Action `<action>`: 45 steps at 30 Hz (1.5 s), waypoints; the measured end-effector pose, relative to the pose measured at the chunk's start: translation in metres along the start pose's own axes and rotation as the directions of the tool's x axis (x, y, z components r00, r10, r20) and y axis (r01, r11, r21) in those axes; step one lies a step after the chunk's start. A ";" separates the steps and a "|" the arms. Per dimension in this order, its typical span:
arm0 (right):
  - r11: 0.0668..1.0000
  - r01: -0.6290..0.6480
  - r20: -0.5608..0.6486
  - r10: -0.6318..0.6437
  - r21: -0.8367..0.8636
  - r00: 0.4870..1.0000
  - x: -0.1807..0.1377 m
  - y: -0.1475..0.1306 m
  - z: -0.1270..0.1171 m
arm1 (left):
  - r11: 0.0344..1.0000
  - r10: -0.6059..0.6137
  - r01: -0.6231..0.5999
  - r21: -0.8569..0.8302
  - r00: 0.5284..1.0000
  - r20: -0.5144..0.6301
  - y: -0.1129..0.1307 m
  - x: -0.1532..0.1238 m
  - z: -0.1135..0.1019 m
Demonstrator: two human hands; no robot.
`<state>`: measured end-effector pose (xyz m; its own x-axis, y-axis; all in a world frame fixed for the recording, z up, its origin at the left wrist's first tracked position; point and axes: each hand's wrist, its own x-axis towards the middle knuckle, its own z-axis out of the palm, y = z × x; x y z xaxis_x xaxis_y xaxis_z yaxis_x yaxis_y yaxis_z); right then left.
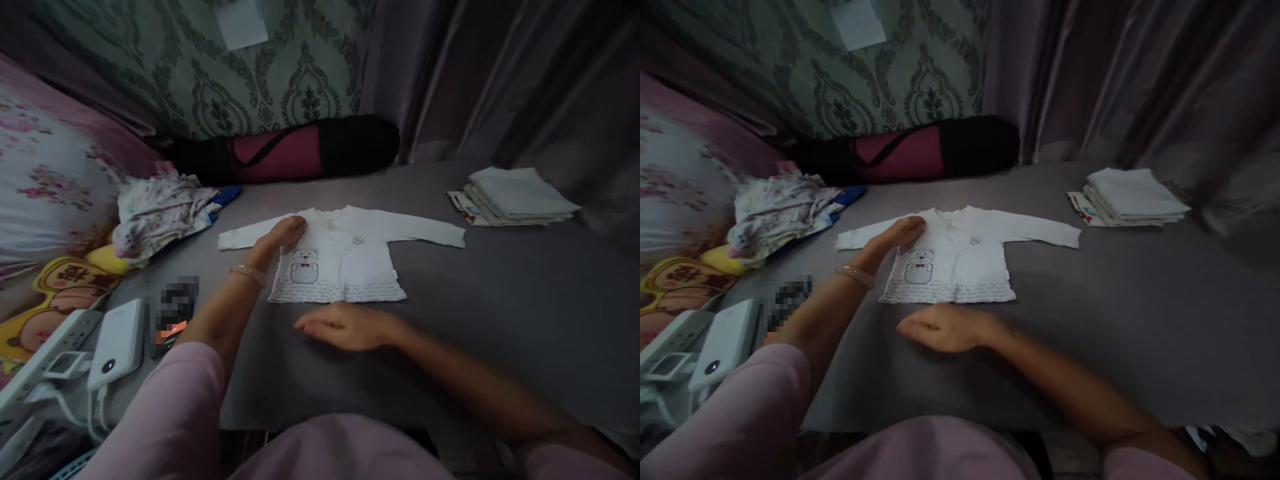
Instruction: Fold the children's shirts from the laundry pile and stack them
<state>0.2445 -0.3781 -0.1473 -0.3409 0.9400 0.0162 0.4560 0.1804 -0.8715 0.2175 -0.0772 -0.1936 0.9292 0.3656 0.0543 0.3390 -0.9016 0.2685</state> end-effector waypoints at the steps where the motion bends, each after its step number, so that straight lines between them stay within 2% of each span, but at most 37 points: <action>1: 0.999 -0.041 -0.129 0.045 0.029 0.991 -0.007 0.007 -0.013 | 1.000 -0.012 0.012 0.003 0.999 -0.042 0.010 0.003 0.001; 3: 0.987 -0.158 -0.406 0.138 -0.016 0.904 -0.018 0.031 -0.040 | 1.000 0.004 -0.007 -0.026 0.991 -0.131 0.035 0.013 0.007; 5: 0.955 -0.278 -0.643 0.153 -0.098 0.751 -0.023 0.061 -0.063 | 0.986 0.095 -0.117 -0.116 0.979 -0.182 0.064 0.024 0.018; 7: 0.924 -0.337 -0.731 0.105 -0.178 0.674 -0.022 0.091 -0.079 | 0.947 0.195 -0.232 -0.224 0.965 -0.173 0.093 0.037 0.032; 8: 0.906 -0.360 -0.745 0.081 -0.221 0.662 -0.020 0.103 -0.085 | 0.928 0.226 -0.261 -0.265 0.962 -0.156 0.106 0.044 0.039; 11: 0.852 -0.406 -0.737 0.036 -0.330 0.675 -0.015 0.126 -0.090 | 0.917 0.241 -0.258 -0.305 0.966 -0.093 0.129 0.057 0.057; 13: 0.821 -0.411 -0.698 0.022 -0.395 0.715 -0.015 0.131 -0.087 | 0.937 0.232 -0.239 -0.254 0.971 -0.060 0.132 0.061 0.065; 17: 0.715 -0.440 -0.577 0.062 -0.544 0.814 -0.024 0.129 -0.075 | 0.963 0.254 -0.252 -0.096 0.967 0.011 0.125 0.060 0.071; 20: 0.627 -0.489 -0.526 0.145 -0.606 0.838 -0.031 0.122 -0.068 | 0.964 0.266 -0.264 -0.030 0.961 0.072 0.123 0.058 0.068; 23: 0.595 -0.480 -0.483 0.170 -0.645 0.859 -0.037 0.114 -0.063 | 0.967 0.255 -0.256 -0.010 0.961 0.108 0.125 0.056 0.065; 32: 0.650 -0.304 -0.278 0.147 -0.697 0.949 -0.066 0.079 -0.036 | 0.965 0.261 -0.262 -0.008 0.956 0.131 0.123 0.056 0.066; 39: 0.720 -0.230 -0.219 0.111 -0.655 0.969 -0.095 0.049 -0.001 | 0.970 0.243 -0.244 -0.011 0.958 0.152 0.123 0.058 0.065; 42: 0.764 -0.218 -0.208 0.112 -0.608 0.972 -0.101 0.035 -0.004 | 0.954 0.298 -0.297 -0.034 0.939 0.170 0.118 0.064 0.058; 45: 0.810 -0.241 -0.237 0.130 -0.535 0.963 -0.086 0.034 -0.027 | 0.945 0.328 -0.317 -0.085 0.909 0.255 0.109 0.079 0.046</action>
<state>0.3112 -0.4447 -0.1650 -0.0744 0.9971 0.0186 0.8910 0.0748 -0.4478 0.3348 -0.1573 -0.2044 0.9939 -0.0224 -0.1081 0.0132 -0.9481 0.3178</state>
